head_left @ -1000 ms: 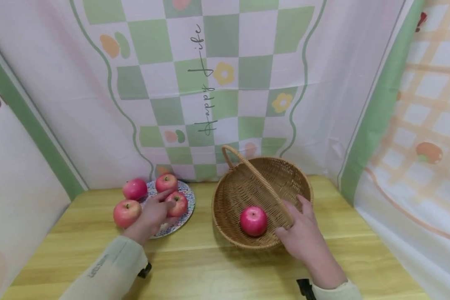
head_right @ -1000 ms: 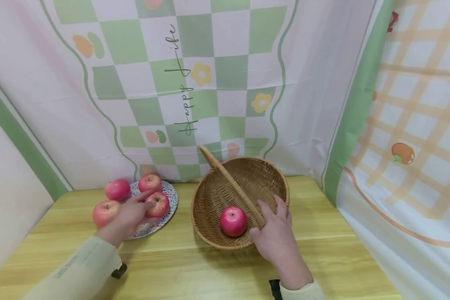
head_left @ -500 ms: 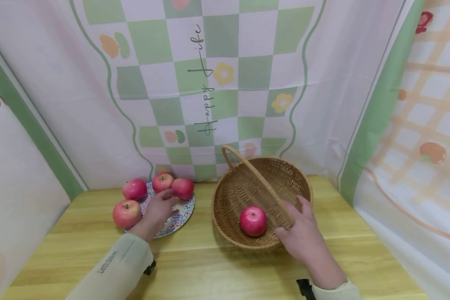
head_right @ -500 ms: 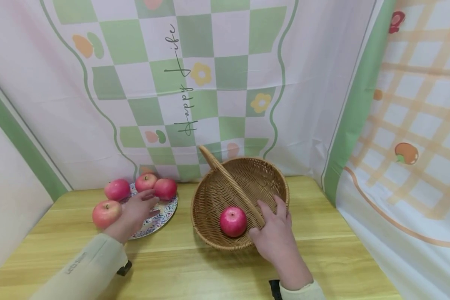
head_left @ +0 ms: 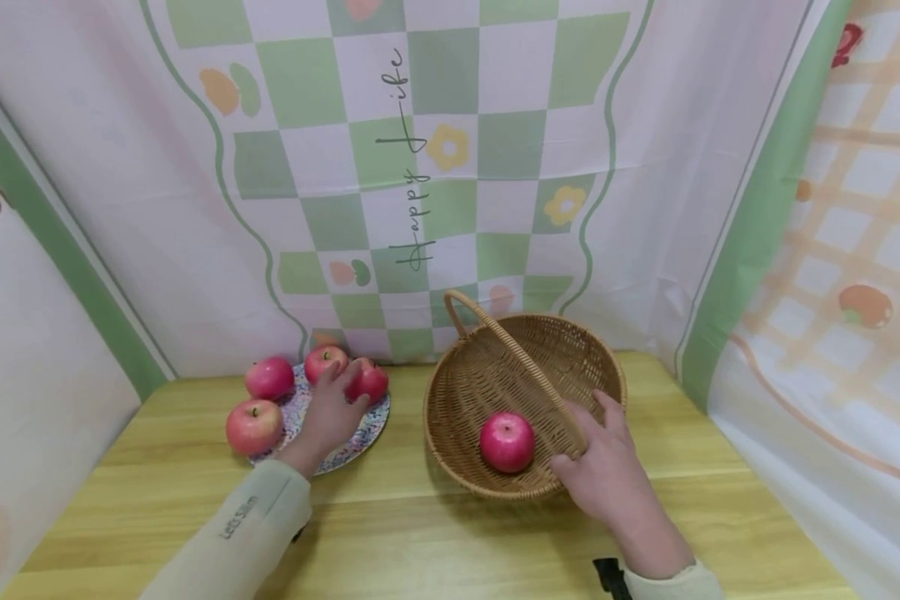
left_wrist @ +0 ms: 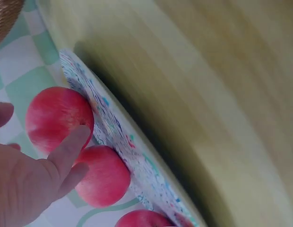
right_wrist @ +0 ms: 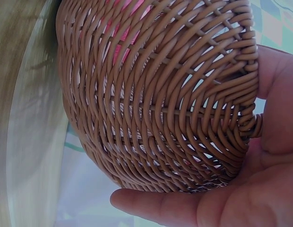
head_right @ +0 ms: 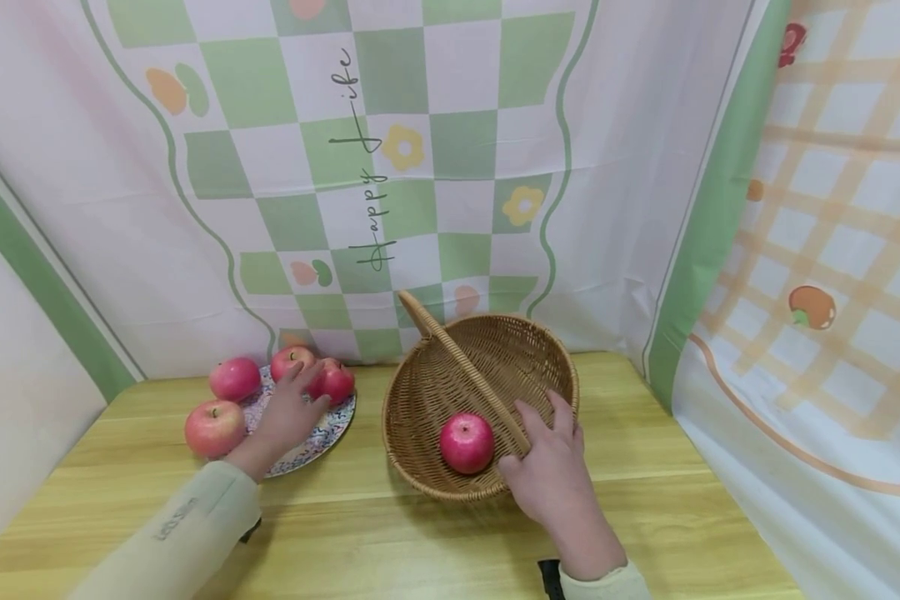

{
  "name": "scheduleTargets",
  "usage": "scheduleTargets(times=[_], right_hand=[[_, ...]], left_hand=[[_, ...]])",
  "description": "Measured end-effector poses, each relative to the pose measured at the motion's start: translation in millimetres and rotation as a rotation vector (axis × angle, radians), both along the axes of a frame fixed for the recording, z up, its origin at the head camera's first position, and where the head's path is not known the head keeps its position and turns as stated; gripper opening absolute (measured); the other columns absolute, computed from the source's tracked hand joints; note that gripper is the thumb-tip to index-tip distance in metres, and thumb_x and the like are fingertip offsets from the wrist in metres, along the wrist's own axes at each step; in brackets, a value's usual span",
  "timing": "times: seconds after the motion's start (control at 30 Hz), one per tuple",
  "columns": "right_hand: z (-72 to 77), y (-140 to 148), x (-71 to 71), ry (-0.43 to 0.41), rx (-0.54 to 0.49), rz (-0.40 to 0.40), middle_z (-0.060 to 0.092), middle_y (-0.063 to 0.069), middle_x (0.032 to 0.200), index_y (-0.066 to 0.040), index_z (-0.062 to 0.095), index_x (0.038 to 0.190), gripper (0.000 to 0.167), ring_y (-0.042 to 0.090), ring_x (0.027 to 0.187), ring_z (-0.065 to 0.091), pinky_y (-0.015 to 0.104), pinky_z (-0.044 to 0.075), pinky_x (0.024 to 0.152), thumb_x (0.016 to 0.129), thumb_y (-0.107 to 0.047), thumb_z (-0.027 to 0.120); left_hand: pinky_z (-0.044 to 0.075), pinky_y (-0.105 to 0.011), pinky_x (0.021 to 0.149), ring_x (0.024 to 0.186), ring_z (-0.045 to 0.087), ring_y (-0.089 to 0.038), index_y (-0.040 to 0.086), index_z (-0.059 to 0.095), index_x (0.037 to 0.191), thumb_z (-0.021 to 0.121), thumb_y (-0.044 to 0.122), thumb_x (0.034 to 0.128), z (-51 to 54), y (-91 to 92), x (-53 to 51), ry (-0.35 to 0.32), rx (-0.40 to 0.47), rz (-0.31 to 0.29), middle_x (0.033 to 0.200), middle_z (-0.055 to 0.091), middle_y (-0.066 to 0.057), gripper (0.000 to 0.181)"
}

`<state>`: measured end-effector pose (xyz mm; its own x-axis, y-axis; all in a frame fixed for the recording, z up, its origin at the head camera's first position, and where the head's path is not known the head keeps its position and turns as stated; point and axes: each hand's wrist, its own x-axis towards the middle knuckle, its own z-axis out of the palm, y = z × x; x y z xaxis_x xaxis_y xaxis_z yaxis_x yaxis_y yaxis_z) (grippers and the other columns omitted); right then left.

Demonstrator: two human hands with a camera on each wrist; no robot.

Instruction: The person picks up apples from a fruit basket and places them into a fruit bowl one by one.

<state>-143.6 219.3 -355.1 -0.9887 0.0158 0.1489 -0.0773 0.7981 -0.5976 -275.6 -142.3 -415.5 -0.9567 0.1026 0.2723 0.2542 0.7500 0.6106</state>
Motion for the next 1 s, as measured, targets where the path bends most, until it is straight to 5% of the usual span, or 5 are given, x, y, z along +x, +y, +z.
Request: scheduleTargets(times=[0.17, 0.4, 0.7, 1.0], right_hand=[[-1.7, 0, -0.6, -0.014, -0.003, 0.004, 0.001, 0.025, 0.161, -0.005, 0.036, 0.153, 0.081, 0.059, 0.136, 0.020, 0.071, 0.030, 0.101, 0.081, -0.010, 0.072], [-1.9, 1, -0.6, 0.004, 0.004, 0.000, 0.002, 0.026, 0.161, -0.005, 0.037, 0.153, 0.082, 0.059, 0.135, 0.022, 0.072, 0.029, 0.101, 0.080, -0.011, 0.073], [-0.8, 0, -0.4, -0.008, 0.003, -0.002, 0.001, 0.025, 0.161, -0.007, 0.037, 0.153, 0.081, 0.060, 0.135, 0.021, 0.072, 0.029, 0.101, 0.080, -0.011, 0.072], [0.8, -1, 0.8, 0.001, 0.002, 0.000, 0.002, 0.026, 0.161, -0.006, 0.038, 0.153, 0.080, 0.059, 0.135, 0.021, 0.072, 0.030, 0.100, 0.080, -0.011, 0.072]], left_hand=[[0.038, -0.058, 0.104, 0.129, 0.041, -0.051, -0.001, 0.045, 0.148, 0.063, 0.014, 0.0897, -3.9, 0.8, -0.6, 0.010, -0.085, -0.034, 0.149, 0.029, -0.037, 0.063], [0.049, -0.058, 0.089, 0.102, 0.059, -0.045, 0.002, 0.051, 0.135, 0.060, 0.019, 0.0876, -0.2, 2.9, 3.3, -0.059, -0.051, 0.069, 0.130, 0.040, -0.031, 0.051], [0.043, -0.055, 0.099, 0.120, 0.049, -0.044, 0.000, 0.054, 0.140, 0.061, 0.011, 0.0877, -5.1, -8.1, 5.7, -0.006, -0.043, 0.048, 0.131, 0.050, -0.030, 0.054], [0.040, -0.053, 0.103, 0.122, 0.047, -0.040, -0.002, 0.053, 0.139, 0.061, 0.009, 0.0880, -1.0, -6.7, 6.2, -0.107, 0.089, 0.053, 0.137, 0.043, -0.028, 0.053]])
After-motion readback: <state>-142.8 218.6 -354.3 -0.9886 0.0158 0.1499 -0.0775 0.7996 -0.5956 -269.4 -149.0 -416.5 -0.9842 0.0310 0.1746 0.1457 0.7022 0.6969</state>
